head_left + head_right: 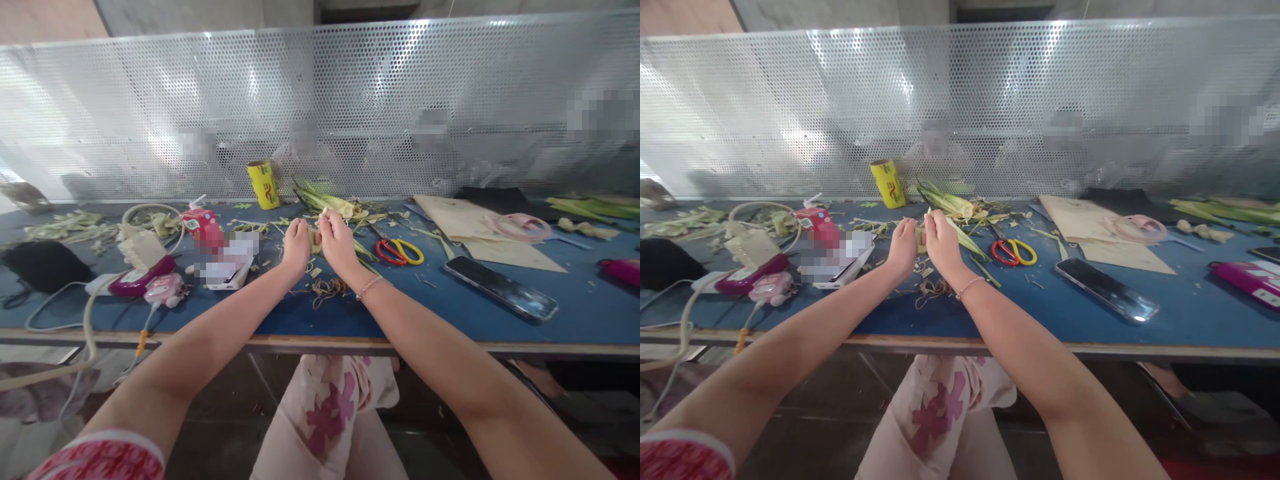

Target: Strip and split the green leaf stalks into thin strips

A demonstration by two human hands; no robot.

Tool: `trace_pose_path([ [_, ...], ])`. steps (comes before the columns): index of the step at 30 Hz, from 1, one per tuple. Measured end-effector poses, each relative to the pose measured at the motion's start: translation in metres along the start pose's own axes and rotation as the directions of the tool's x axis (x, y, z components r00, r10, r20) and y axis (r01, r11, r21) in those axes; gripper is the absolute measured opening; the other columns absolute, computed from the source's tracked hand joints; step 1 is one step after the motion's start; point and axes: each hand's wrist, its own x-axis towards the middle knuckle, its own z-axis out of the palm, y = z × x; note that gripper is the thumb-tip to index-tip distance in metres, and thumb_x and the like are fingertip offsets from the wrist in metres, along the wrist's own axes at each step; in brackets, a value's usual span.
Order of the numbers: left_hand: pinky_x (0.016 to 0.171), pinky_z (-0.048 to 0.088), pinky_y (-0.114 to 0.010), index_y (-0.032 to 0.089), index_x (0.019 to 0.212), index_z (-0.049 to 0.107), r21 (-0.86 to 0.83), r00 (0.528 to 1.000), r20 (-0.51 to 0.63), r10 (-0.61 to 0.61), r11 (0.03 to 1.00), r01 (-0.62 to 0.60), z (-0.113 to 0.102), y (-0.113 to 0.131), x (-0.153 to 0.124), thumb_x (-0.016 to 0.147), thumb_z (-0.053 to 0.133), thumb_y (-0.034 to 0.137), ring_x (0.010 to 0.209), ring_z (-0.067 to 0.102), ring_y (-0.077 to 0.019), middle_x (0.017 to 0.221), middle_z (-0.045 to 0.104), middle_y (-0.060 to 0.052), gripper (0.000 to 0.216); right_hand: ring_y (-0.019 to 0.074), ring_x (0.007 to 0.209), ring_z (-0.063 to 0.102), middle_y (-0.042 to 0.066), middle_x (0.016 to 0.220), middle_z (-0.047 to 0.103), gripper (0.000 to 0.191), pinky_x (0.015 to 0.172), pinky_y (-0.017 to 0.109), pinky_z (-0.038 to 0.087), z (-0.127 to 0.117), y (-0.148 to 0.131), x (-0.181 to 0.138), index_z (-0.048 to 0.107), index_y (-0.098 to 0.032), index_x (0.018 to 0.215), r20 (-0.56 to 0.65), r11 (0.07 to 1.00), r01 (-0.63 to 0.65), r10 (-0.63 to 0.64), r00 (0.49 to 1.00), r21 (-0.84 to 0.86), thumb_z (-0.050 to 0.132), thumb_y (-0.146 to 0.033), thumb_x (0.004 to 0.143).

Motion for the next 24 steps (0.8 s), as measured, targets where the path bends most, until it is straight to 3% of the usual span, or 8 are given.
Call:
trace_pose_path([
  [7,0.044,0.027,-0.021,0.019,0.062,0.040,-0.107,0.989,0.087,-0.116,0.986,0.125,0.004,0.006,-0.001,0.087,0.046,0.021,0.045,0.035,-0.0069,0.052,0.041,0.005,0.026,0.0116,0.054,0.050,-0.005,0.053,0.053,0.025,0.061,0.028,0.039,-0.001,-0.001,0.001,0.045,-0.023,0.076,0.004,0.998,-0.033,0.033,0.999,0.050,0.039,-0.037,0.095],
  [12,0.045,0.030,-0.020,0.019,0.065,0.041,-0.233,0.979,0.072,-0.193,0.951,0.205,0.007,0.012,-0.002,0.087,0.047,0.019,0.043,0.040,-0.0062,0.051,0.044,0.006,0.023,0.0110,0.053,0.051,-0.005,0.055,0.056,0.024,0.061,0.028,0.040,0.000,-0.001,0.003,0.046,-0.022,0.079,-0.003,0.992,-0.081,0.082,0.997,0.097,0.042,-0.039,0.094],
  [24,0.041,0.027,-0.020,0.019,0.062,0.038,-0.210,0.953,0.131,-0.273,0.932,0.296,0.005,0.012,-0.002,0.087,0.046,0.020,0.037,0.036,-0.0057,0.044,0.038,0.007,0.026,0.0091,0.046,0.047,-0.007,0.049,0.049,0.027,0.053,0.025,0.038,0.004,-0.003,0.003,0.047,-0.021,0.075,0.045,0.975,-0.145,0.140,0.989,0.169,0.046,-0.042,0.093],
])
